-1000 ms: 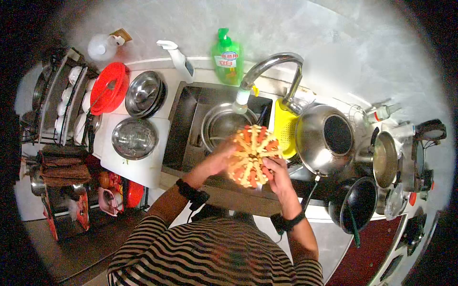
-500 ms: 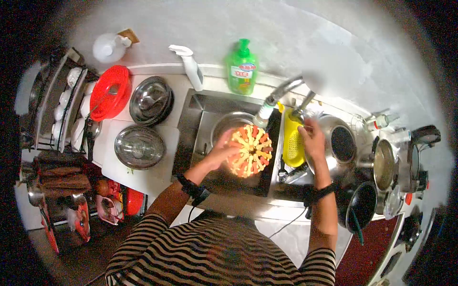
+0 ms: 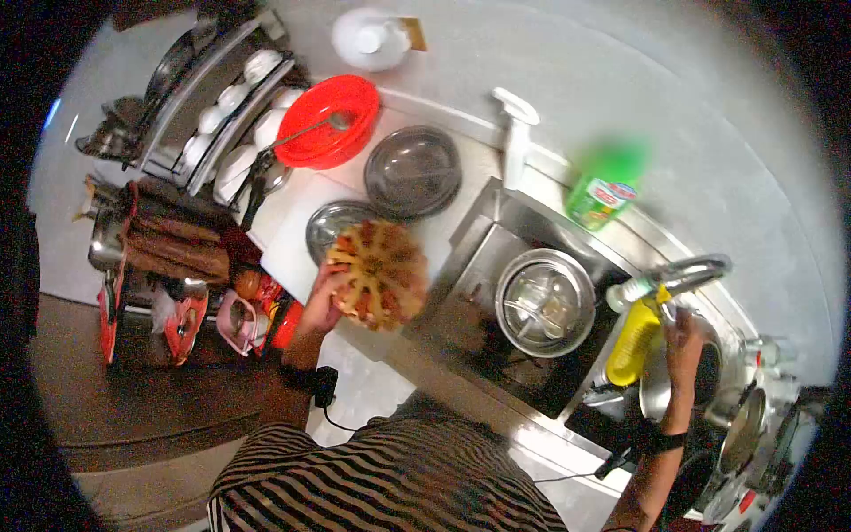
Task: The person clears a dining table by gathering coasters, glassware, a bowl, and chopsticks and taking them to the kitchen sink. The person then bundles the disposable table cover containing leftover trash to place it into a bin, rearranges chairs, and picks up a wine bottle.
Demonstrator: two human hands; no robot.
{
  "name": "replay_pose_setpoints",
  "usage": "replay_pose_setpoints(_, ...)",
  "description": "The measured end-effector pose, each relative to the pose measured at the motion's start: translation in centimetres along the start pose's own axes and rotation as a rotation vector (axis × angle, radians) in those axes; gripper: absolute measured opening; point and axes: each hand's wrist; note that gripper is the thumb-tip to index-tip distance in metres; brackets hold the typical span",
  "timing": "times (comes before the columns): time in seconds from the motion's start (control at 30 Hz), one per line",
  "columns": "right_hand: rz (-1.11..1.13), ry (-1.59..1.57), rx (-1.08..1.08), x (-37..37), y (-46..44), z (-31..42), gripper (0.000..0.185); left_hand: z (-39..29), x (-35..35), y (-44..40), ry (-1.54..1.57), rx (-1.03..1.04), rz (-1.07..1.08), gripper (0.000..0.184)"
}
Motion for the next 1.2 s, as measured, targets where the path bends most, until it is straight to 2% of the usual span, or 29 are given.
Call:
replay_pose_setpoints(0.03, 0.109, 0.032, 0.033, 1.1, -0.2, -0.8, 0.038, -0.9, -1.3, 0.6, 0.044, 0.009, -0.041, 0.052)
replay_pose_setpoints(0.07, 0.216, 0.068, 0.066, 2.0, -0.1, -1.5, 0.037, -1.4, -2.1, 1.5, 0.125, 0.043, -0.168, 0.047)
replay_pose_setpoints(0.1, 0.289, 0.039, 0.092, 2.5, 0.2, -0.4, 0.036, -1.1, -4.6, 1.2, 0.222, 0.123, -0.094, 0.044)
replay_pose_setpoints(0.13, 0.362, 0.011, 0.117, 3.0, 1.0, 0.6, 0.035, -1.1, -6.8, 1.3, 0.191, 0.152, -0.185, 0.043)
replay_pose_setpoints(0.17, 0.214, -0.115, -0.101, 5.0, 3.0, -0.8, 0.034, -1.3, -8.4, 1.6, 0.160, 0.179, -0.277, 0.042)
replay_pose_setpoints(0.23, 0.239, -0.429, 0.121, 5.7, 5.9, 4.3, 0.031, -2.3, -9.9, 2.2, 0.194, 0.211, -0.370, 0.037)
replay_pose_setpoints(0.3, 0.323, -0.273, 0.058, 6.6, 9.0, 4.3, 0.032, -3.3, -11.5, 2.7, 0.301, 0.250, -0.373, 0.036)
replay_pose_setpoints(0.33, 0.421, -0.245, 0.142, 5.6, 9.7, 7.4, 0.032, -3.7, -12.4, 2.5, 0.349, 0.271, -0.416, 0.036)
replay_pose_setpoints(0.37, 0.455, -0.307, 0.071, 6.2, 11.0, 6.1, 0.027, -4.1, -13.2, 2.3, 0.399, 0.293, -0.460, 0.036)
replay_pose_setpoints(0.43, 0.360, -0.506, 0.267, 8.1, 13.9, 2.5, 0.026, -5.0, -14.0, 1.8, 0.454, 0.287, -0.432, 0.031)
replay_pose_setpoints(0.5, 0.297, -0.608, 0.374, 9.4, 16.7, -1.0, 0.025, -3.4, -19.8, -0.4, 0.471, 0.241, -0.320, 0.038)
replay_pose_setpoints(0.57, 0.325, -0.452, 0.291, 8.8, 17.5, -0.9, 0.025, -4.5, -19.1, -2.2, 0.467, 0.244, -0.336, 0.036)
replay_pose_setpoints(0.63, 0.430, -0.087, 0.057, 6.6, 17.5, 3.3, 0.025, -4.9, -21.4, -4.9, 0.398, 0.266, -0.317, 0.035)
replay_pose_setpoints(0.73, 0.456, 0.037, 0.077, 6.9, 20.0, -0.4, 0.019, -6.0, -23.6, -9.1, 0.461, 0.306, -0.337, 0.034)
replay_pose_setpoints(0.77, 0.403, -0.234, 0.204, 7.2, 21.0, -2.1, 0.018, -6.3, -24.1, -10.3, 0.499, 0.281, -0.373, 0.035)
replay_pose_setpoints(0.83, 0.269, -0.770, 0.460, 7.4, 22.5, -3.6, 0.017, -5.3, -27.2, -12.1, 0.523, 0.091, -0.370, 0.036)
replay_pose_setpoints(0.87, 0.319, -0.578, 0.457, 6.6, 23.4, -3.4, 0.017, -4.3, -28.4, -12.8, 0.464, 0.046, -0.339, 0.036)
replay_pose_setpoints(0.9, 0.368, -0.387, 0.456, 5.1, 23.5, 1.1, 0.018, -3.5, -28.7, -13.3, 0.403, -0.001, -0.308, 0.036)
replay_pose_setpoints(0.93, 0.416, -0.201, 0.456, 4.4, 23.9, 3.6, 0.019, -4.6, -25.5, -11.3, 0.272, -0.030, -0.495, 0.041)
replay_pose_setpoints(0.97, 0.435, 0.077, -0.070, 5.7, 26.4, -1.1, 0.024, -4.6, -24.8, -10.4, 0.197, -0.039, -0.502, 0.042)
replay_pose_setpoints(1.03, 0.579, -0.222, 0.514, 5.9, 29.4, 2.1, 0.035, -4.5, -25.0, -8.7, 0.044, -0.060, -0.520, 0.046)
replay_pose_setpoints(1.1, 0.602, -0.894, 0.782, 10.9, 39.0, -8.5, 0.040, -3.7, -27.9, -7.5, 0.042, -0.047, -0.505, 0.044)
replay_pose_setpoints(1.2, 0.583, -0.518, 0.836, 10.8, 42.0, -2.2, 0.039, -3.1, -26.9, -2.6, 0.058, 0.018, -0.476, 0.039)
Point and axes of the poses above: each hand's wrist, its own y-axis away from the middle knuckle, its own x-axis out of the palm, z = x × y, and after that the axes turned 6 degrees about -x, right-handed
